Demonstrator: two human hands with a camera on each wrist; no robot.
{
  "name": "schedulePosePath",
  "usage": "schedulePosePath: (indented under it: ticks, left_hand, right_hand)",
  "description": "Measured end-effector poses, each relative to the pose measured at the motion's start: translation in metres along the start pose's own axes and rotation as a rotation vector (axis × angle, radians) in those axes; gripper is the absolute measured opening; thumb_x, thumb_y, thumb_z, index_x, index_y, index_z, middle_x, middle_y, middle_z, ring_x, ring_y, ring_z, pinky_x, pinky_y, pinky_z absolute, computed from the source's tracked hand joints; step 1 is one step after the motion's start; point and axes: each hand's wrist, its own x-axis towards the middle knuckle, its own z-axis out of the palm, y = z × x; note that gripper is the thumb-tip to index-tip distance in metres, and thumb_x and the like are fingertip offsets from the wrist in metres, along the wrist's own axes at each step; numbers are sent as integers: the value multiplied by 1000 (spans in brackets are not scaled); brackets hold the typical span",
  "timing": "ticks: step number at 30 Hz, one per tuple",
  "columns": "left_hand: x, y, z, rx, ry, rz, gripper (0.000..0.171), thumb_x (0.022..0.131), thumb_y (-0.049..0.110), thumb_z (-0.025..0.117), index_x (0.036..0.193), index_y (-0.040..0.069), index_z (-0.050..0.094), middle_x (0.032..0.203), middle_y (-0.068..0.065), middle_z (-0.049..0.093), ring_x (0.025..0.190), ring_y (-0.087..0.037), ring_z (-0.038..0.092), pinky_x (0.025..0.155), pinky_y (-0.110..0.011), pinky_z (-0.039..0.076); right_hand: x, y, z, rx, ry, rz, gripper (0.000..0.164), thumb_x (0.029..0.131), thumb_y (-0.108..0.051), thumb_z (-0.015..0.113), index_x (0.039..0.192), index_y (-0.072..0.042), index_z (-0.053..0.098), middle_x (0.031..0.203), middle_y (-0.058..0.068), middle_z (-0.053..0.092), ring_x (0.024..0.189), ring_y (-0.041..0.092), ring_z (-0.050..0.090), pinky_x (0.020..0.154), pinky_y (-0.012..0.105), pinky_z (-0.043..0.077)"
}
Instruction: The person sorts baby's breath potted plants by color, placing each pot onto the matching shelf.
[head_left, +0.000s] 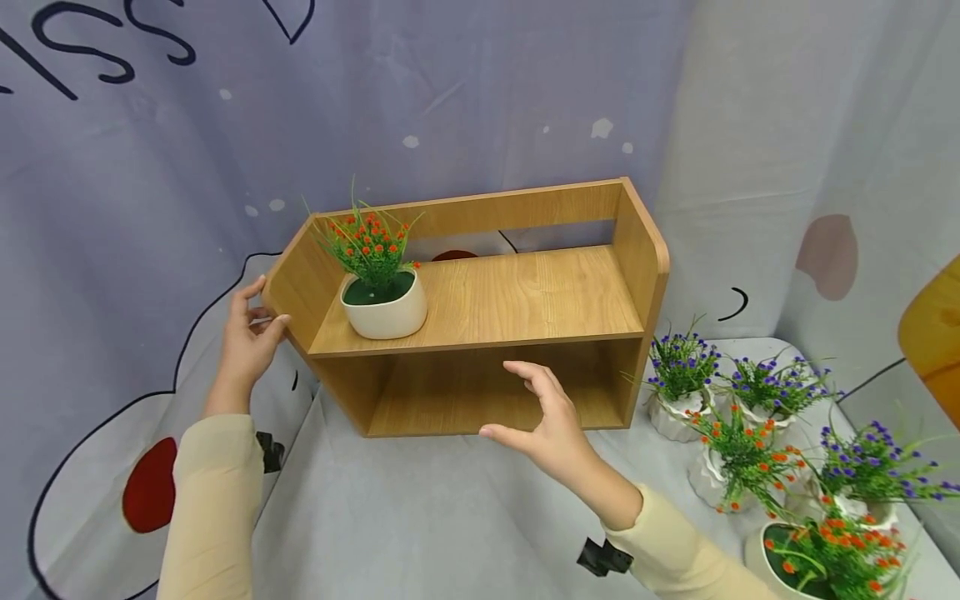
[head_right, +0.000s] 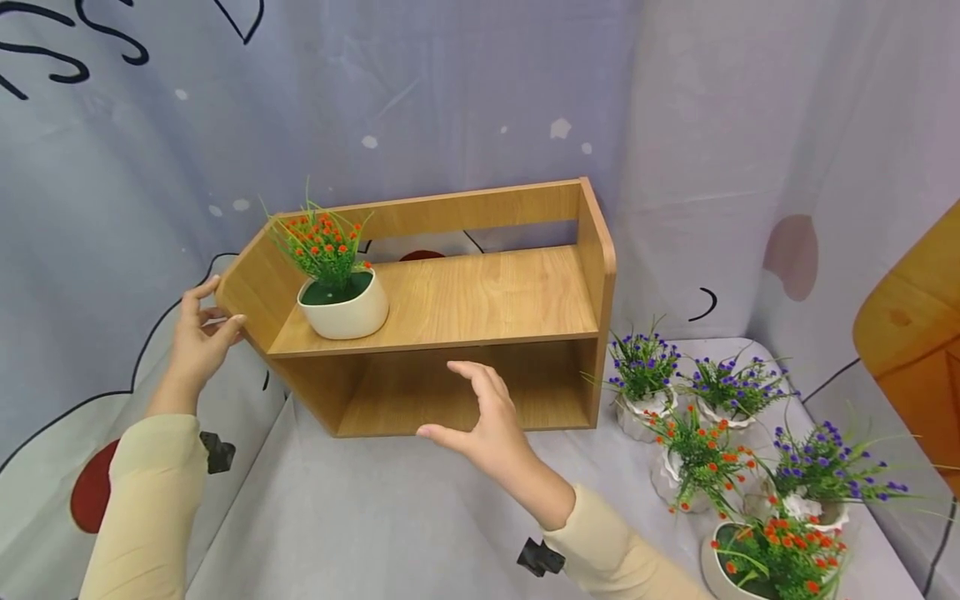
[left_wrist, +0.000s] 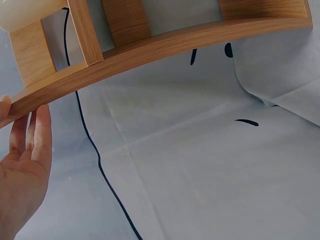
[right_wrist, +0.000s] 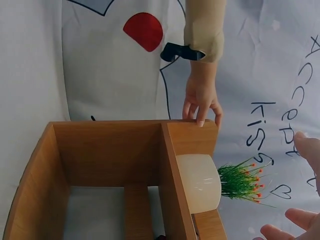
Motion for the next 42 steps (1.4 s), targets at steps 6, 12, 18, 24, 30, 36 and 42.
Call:
schedulePosePath:
  ticks: [6,12,18,24,30,36,42]
  left_hand:
    - [0,-1,-3,3,-7,-3,63,96,9,52,151,19,21,108,-5,43,84,5,50,70,-5,49]
    - [3,-3,-4,-1,-8,-9,64,96,9,52,151,19,21,106,-2,43,85,5,50,71,-5,49]
    - [2,-3,-5,-11,12,-15,63,96,11,53,151,20,22,105,0,43,85,3,51,71,-6,50]
    - [3,-4,-5,3,12,-29,64,96,10,53,151,20,21,108,-2,44,87,-1,54,71,-6,49]
    - [2,-2,-4,16,16,-33,64,96,9,52,151,23,21,108,-2,44,88,-2,56,71,-5,48]
    - [1,-2,-1,14,17,-19,63,96,14,53,150,27,24,106,1,44,87,0,53,70,-4,48]
    - [1,-2,-1,21,7,-24,64,96,9,52,151,23,22,109,-3,45,87,0,56,70,-4,48]
  right_hand:
    - [-11,8,-4,3,15,16,70,68,-11,86,129,-7,52,129,8,53,123,27,47,105,41,41]
    - [-23,22,-5,-4,41,87,67,69,-12,85,127,-5,53,127,10,54,122,28,48,104,46,41]
    - [-35,36,-8,-44,53,134,66,69,-13,85,126,-5,55,125,10,56,117,27,50,100,46,43]
    - [-49,53,-13,-87,67,142,63,68,-14,86,123,-5,57,121,10,58,113,26,52,99,45,45]
    - [-66,70,-18,-148,109,135,61,66,-12,87,119,-3,59,117,10,60,109,27,54,95,43,48]
    - [-89,87,-20,-192,137,100,59,63,-10,87,116,-3,60,113,6,61,105,21,55,91,32,51]
    - [-111,100,-22,-229,186,51,58,59,-4,88,111,-4,62,109,5,62,101,10,55,89,10,44]
